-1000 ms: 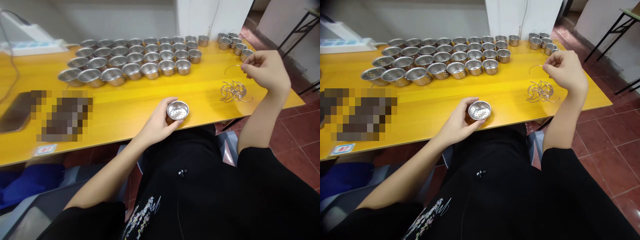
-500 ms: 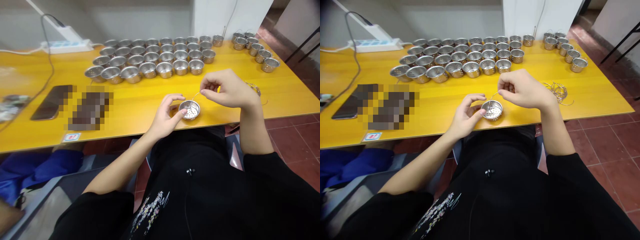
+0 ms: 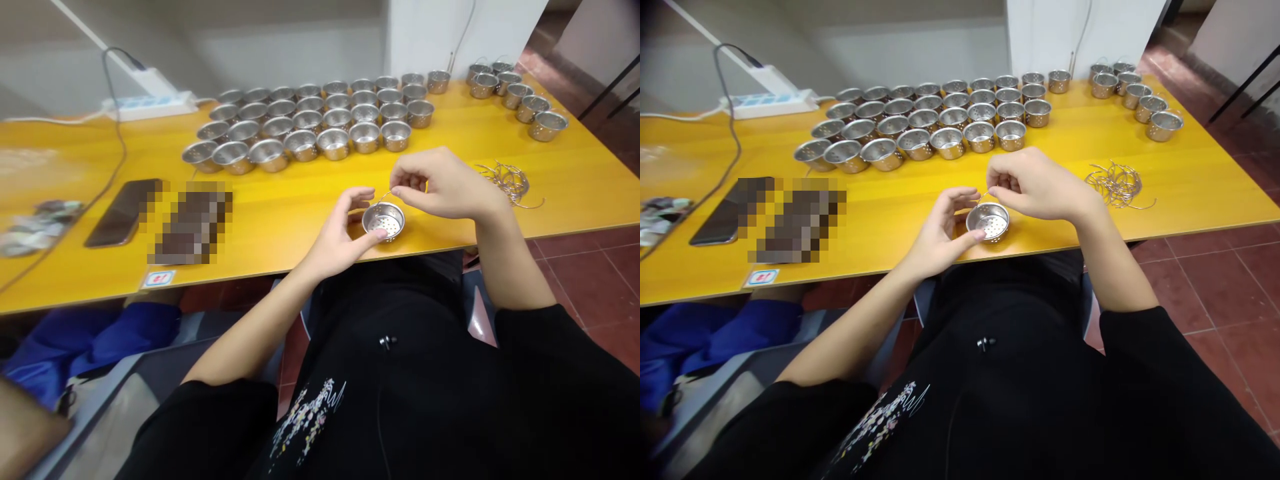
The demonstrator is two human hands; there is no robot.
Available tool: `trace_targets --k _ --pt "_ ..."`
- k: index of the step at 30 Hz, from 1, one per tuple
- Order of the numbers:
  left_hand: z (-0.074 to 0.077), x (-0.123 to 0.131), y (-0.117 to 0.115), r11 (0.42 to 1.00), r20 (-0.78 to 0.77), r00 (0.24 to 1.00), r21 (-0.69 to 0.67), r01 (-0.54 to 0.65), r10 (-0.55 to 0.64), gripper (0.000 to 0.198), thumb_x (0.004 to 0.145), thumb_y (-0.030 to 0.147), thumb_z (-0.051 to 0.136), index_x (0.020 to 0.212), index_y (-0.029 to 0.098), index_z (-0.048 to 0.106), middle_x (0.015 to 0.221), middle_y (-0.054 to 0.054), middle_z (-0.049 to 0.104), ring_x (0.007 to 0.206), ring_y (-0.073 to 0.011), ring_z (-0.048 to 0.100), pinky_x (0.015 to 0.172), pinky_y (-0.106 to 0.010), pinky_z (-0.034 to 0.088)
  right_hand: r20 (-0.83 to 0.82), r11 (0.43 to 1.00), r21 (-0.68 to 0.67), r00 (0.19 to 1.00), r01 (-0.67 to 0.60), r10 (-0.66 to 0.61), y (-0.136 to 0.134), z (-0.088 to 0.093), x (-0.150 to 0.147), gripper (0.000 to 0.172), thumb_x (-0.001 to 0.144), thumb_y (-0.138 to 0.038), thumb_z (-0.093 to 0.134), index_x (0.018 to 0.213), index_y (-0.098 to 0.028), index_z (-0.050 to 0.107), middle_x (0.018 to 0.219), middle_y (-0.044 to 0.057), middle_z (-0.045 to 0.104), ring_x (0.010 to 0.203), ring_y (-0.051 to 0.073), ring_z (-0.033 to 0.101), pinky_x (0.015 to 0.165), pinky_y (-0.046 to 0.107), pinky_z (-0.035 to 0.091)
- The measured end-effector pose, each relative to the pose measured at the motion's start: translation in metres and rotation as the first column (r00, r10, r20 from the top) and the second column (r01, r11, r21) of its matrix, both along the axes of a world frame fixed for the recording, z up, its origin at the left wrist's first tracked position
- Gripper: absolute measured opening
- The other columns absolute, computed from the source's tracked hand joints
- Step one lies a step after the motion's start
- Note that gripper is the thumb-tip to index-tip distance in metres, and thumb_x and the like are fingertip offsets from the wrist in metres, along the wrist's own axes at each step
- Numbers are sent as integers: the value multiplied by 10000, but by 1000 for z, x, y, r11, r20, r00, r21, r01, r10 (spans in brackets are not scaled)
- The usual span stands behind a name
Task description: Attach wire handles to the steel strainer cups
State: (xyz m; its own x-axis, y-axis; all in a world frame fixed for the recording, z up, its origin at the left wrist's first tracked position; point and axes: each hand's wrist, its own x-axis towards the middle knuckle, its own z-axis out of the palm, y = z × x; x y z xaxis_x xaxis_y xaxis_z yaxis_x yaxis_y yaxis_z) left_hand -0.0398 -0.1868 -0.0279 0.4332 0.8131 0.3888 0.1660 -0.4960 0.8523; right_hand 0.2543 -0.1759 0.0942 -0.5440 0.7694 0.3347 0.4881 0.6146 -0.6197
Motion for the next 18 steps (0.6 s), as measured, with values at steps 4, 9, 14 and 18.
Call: trace_targets --k 4,9,14,18 --pt "4 1 -6 994 -187 982 108 25 -4 1178 952 760 1113 1862 336 498 1930 -227 628 1797 -566 621 1532 -854 469 30 999 -34 999 -12 13 -3 3 2 218 1073 -449 952 998 -280 838 898 31 810 868 286 742 834 419 601" --pt "-7 4 -2 986 -138 990 160 41 -19 1123 1046 754 1027 1900 328 436 1869 -209 671 1700 -506 720 1444 -742 611 89 999 0 995 -37 37 -3 4 3 114 1118 -311 884 1040 -229 872 932 43 849 862 255 758 828 377 603" --pt "-15 3 6 967 -97 995 248 57 -34 1108 1071 778 1011 1907 345 425 1834 -186 683 1644 -472 749 1423 -695 637 114 998 19 991 -68 65 -4 5 6 100 1135 -273 863 1066 -204 888 950 55 867 839 240 758 804 359 605" --pt "-17 2 8 954 -89 996 295 48 -23 1097 1082 810 997 1910 357 437 1850 -184 660 1642 -471 739 1417 -697 637 106 998 17 993 -56 54 -6 7 10 123 1140 -299 881 1059 -207 896 953 54 871 846 243 770 807 358 622"
